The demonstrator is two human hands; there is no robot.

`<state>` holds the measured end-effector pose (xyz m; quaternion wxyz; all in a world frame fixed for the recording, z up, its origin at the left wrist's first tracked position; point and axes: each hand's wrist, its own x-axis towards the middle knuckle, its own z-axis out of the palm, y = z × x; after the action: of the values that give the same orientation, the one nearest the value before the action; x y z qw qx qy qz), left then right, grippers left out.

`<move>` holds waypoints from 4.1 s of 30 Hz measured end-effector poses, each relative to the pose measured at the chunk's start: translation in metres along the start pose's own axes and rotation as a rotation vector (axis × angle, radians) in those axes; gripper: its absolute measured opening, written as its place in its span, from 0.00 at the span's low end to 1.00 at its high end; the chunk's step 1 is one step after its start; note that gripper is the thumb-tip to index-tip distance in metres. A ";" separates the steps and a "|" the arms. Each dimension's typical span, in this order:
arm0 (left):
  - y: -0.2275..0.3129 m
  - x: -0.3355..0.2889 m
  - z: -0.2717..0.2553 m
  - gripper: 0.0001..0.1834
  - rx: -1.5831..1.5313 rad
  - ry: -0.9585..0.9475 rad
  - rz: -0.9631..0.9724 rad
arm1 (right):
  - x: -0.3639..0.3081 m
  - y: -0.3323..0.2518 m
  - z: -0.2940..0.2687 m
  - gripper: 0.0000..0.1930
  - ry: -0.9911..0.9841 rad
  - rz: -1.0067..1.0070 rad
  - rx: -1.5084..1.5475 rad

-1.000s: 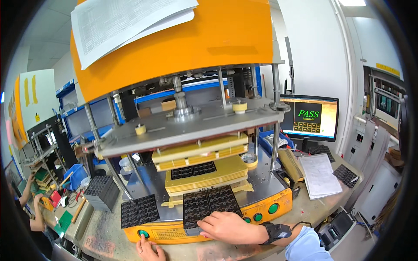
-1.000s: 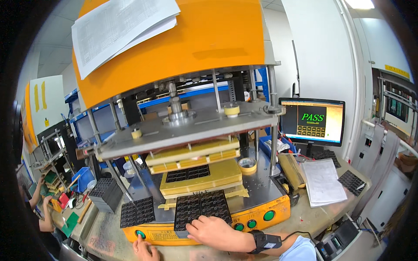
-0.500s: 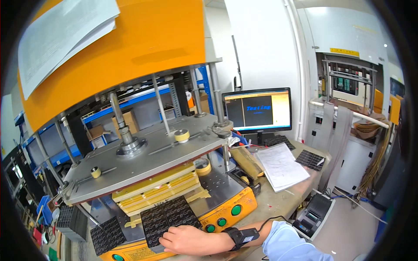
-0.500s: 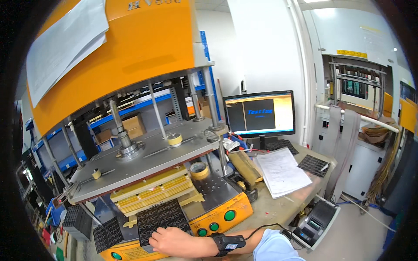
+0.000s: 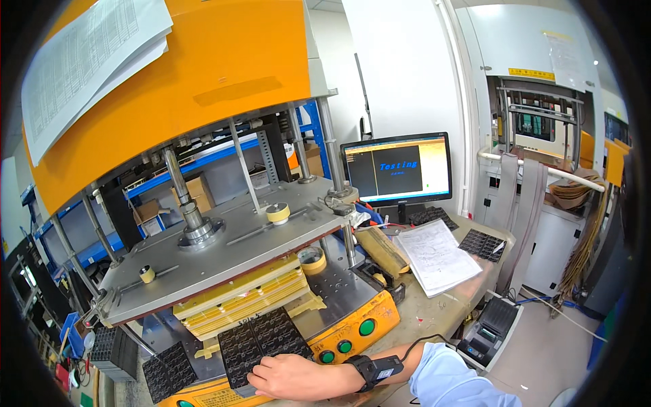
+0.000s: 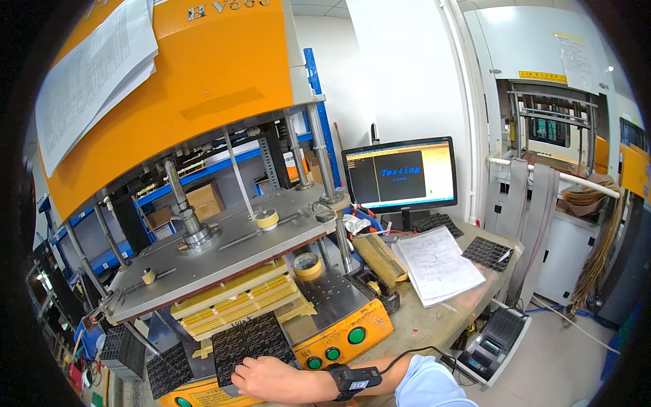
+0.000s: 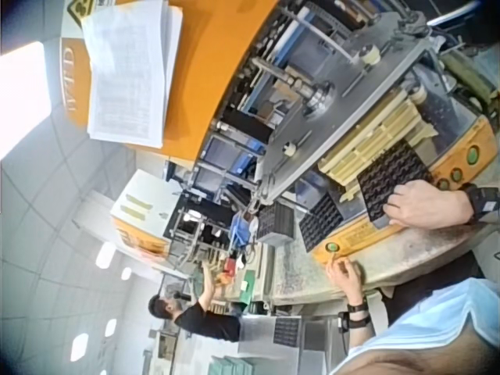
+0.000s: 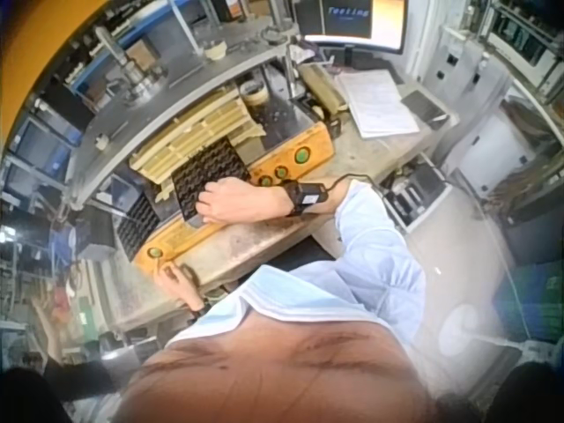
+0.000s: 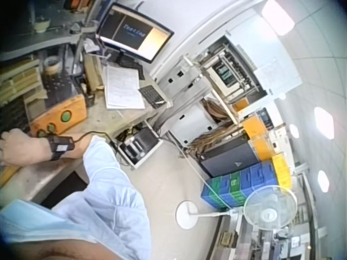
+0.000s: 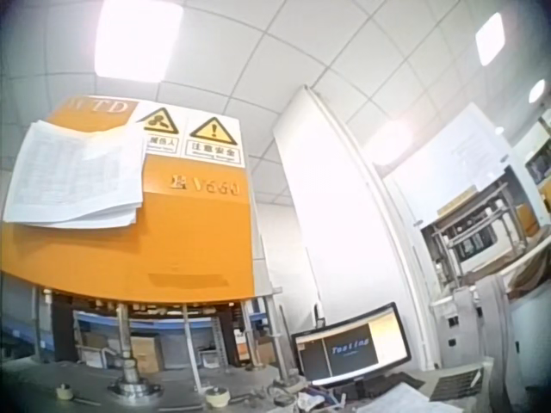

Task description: Checking and testing small electronic components by loading trays into a press machine and monitoring results on a computer screen.

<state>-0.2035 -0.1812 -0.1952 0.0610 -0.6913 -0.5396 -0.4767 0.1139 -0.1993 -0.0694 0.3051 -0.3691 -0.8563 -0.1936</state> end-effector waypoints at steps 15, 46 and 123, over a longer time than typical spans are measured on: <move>-0.057 -0.033 0.021 0.14 -0.267 -0.106 -0.432 | 0.004 -0.008 -0.003 0.10 0.002 0.020 -0.033; 0.003 -0.012 0.009 0.11 -0.641 0.065 -0.374 | 0.062 0.174 0.029 0.11 0.205 0.217 -0.060; 0.002 -0.008 0.010 0.07 -0.687 0.086 -0.439 | 0.010 0.195 -0.007 0.07 0.206 0.272 0.049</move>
<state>-0.1955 -0.1815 -0.2060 -0.2542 -0.5193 -0.4808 -0.6592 0.2576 -0.0711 -0.0370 0.4235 -0.4521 -0.7671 -0.1667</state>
